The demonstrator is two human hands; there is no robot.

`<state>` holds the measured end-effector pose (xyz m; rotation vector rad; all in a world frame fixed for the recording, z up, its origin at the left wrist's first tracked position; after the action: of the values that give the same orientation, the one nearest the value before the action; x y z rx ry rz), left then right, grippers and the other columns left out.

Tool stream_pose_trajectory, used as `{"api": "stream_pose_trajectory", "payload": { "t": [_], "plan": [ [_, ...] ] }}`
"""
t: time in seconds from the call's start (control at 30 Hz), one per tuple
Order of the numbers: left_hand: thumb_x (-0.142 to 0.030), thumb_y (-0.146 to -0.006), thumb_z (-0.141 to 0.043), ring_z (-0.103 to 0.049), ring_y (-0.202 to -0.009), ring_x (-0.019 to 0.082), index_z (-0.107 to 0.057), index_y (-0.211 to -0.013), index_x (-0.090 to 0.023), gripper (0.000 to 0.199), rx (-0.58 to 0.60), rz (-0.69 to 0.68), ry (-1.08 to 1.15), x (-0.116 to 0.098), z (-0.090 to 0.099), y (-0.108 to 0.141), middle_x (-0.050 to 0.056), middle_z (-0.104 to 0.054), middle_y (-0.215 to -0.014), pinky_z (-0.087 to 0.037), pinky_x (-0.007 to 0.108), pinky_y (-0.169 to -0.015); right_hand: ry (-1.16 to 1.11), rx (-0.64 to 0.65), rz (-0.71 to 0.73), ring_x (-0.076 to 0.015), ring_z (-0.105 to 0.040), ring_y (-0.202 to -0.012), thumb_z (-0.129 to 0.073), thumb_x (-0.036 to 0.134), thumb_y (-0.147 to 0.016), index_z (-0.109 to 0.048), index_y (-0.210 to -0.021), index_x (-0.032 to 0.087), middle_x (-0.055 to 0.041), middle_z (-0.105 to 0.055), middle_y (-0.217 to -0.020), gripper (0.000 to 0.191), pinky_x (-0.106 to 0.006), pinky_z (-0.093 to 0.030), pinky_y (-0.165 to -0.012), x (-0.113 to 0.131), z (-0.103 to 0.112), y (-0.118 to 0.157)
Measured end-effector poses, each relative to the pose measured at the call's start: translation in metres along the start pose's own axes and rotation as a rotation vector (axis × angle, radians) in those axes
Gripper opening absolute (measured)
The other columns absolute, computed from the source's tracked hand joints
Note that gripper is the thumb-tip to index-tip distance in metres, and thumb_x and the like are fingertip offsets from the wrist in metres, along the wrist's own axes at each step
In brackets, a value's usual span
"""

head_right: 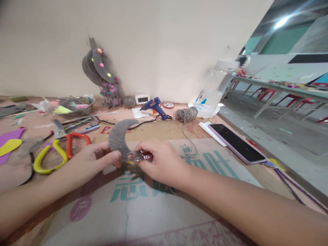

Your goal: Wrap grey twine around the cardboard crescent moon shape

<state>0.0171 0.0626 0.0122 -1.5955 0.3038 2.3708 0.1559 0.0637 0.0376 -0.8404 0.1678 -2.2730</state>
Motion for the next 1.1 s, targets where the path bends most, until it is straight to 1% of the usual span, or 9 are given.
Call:
{"api": "stream_pose_trajectory", "payload": {
  "t": [0.13, 0.23, 0.33, 0.43, 0.57, 0.77, 0.83, 0.93, 1.1],
  "plan": [
    [-0.036, -0.079, -0.055, -0.060, -0.074, 0.016, -0.063, -0.083, -0.019, 0.020, 0.026, 0.005, -0.051, 0.000, -0.002, 0.000, 0.000, -0.067, -0.081, -0.045, 0.024, -0.065, -0.001, 0.005, 0.043, -0.0096, -0.051, -0.062, -0.055, 0.006, -0.068, -0.061, -0.078, 0.017, 0.0020, -0.060, -0.069, 0.016, -0.020, -0.035, -0.057, 0.005, 0.001, 0.001],
    [-0.023, -0.078, -0.053, -0.060, -0.077, 0.015, -0.062, -0.085, -0.018, 0.012, 0.095, -0.031, 0.029, 0.000, -0.005, -0.001, 0.001, -0.066, -0.082, -0.045, 0.024, -0.071, 0.006, -0.018, -0.008, -0.0094, -0.050, -0.060, -0.055, 0.008, -0.071, -0.061, -0.077, 0.017, 0.0018, -0.059, -0.067, 0.013, -0.020, -0.035, -0.055, 0.001, 0.004, 0.000],
    [-0.013, -0.074, -0.051, -0.060, -0.076, 0.014, -0.061, -0.085, -0.018, 0.016, 0.129, -0.041, 0.075, -0.001, -0.005, -0.001, 0.000, -0.064, -0.078, -0.046, 0.025, -0.071, 0.001, -0.040, -0.045, -0.0086, -0.049, -0.058, -0.056, 0.009, -0.073, -0.061, -0.076, 0.017, 0.0023, -0.058, -0.064, 0.010, -0.019, -0.034, -0.053, -0.002, 0.005, -0.001],
    [-0.022, -0.078, -0.051, -0.059, -0.073, 0.015, -0.061, -0.079, -0.017, 0.012, 0.086, -0.028, 0.004, -0.002, -0.002, -0.001, 0.000, -0.064, -0.075, -0.045, 0.024, -0.067, -0.014, -0.034, -0.039, -0.0086, -0.049, -0.058, -0.055, 0.010, -0.074, -0.061, -0.077, 0.017, 0.0021, -0.058, -0.065, 0.009, -0.019, -0.034, -0.053, -0.003, 0.004, -0.001],
    [-0.035, -0.082, -0.049, -0.056, -0.066, 0.014, -0.060, -0.069, -0.017, 0.025, 0.047, -0.009, -0.102, 0.000, -0.001, -0.001, 0.000, -0.061, -0.068, -0.044, 0.023, -0.060, -0.016, -0.010, -0.032, -0.0095, -0.050, -0.060, -0.056, 0.012, -0.074, -0.061, -0.077, 0.017, 0.0011, -0.059, -0.067, 0.007, -0.020, -0.035, -0.055, -0.003, 0.001, 0.000],
    [-0.019, -0.080, -0.052, -0.059, -0.080, 0.013, -0.061, -0.090, -0.018, 0.014, 0.155, -0.051, 0.072, -0.002, -0.008, -0.002, -0.001, -0.066, -0.085, -0.045, 0.023, -0.074, -0.053, -0.007, -0.075, -0.0083, -0.047, -0.057, -0.055, 0.012, -0.075, -0.061, -0.075, 0.016, 0.0021, -0.057, -0.064, 0.007, -0.019, -0.033, -0.053, -0.005, 0.001, -0.001],
    [-0.017, -0.079, -0.051, -0.059, -0.078, 0.013, -0.061, -0.086, -0.018, 0.012, 0.132, -0.046, 0.068, -0.004, -0.006, -0.001, -0.001, -0.065, -0.081, -0.045, 0.022, -0.073, -0.056, -0.007, -0.073, -0.0083, -0.047, -0.057, -0.055, 0.012, -0.074, -0.060, -0.075, 0.016, 0.0022, -0.057, -0.065, 0.007, -0.019, -0.033, -0.053, -0.005, 0.001, -0.002],
    [-0.024, -0.082, -0.050, -0.057, -0.071, 0.011, -0.060, -0.076, -0.017, 0.014, 0.086, -0.041, 0.028, -0.006, -0.003, -0.001, -0.002, -0.063, -0.073, -0.045, 0.021, -0.067, -0.056, 0.000, -0.076, -0.0086, -0.047, -0.057, -0.054, 0.012, -0.075, -0.060, -0.075, 0.016, 0.0019, -0.057, -0.064, 0.008, -0.019, -0.033, -0.053, -0.005, 0.001, -0.001],
    [-0.033, -0.081, -0.053, -0.053, -0.062, 0.010, -0.059, -0.070, -0.017, 0.020, 0.074, -0.020, -0.022, -0.002, -0.004, -0.002, -0.003, -0.059, -0.066, -0.042, 0.019, -0.058, -0.034, 0.012, -0.019, -0.0097, -0.050, -0.062, -0.053, 0.009, -0.072, -0.060, -0.077, 0.017, 0.0012, -0.059, -0.069, 0.011, -0.020, -0.035, -0.056, -0.004, -0.001, 0.000]
  ]
}}
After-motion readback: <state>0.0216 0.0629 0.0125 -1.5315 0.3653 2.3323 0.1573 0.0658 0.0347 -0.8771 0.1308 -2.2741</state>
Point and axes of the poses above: each hand's wrist, its own y-axis away from the middle knuckle, its own z-axis out of the back of the hand, x = y × z, the point moved 7 cm from there along -y, towards the middle knuckle
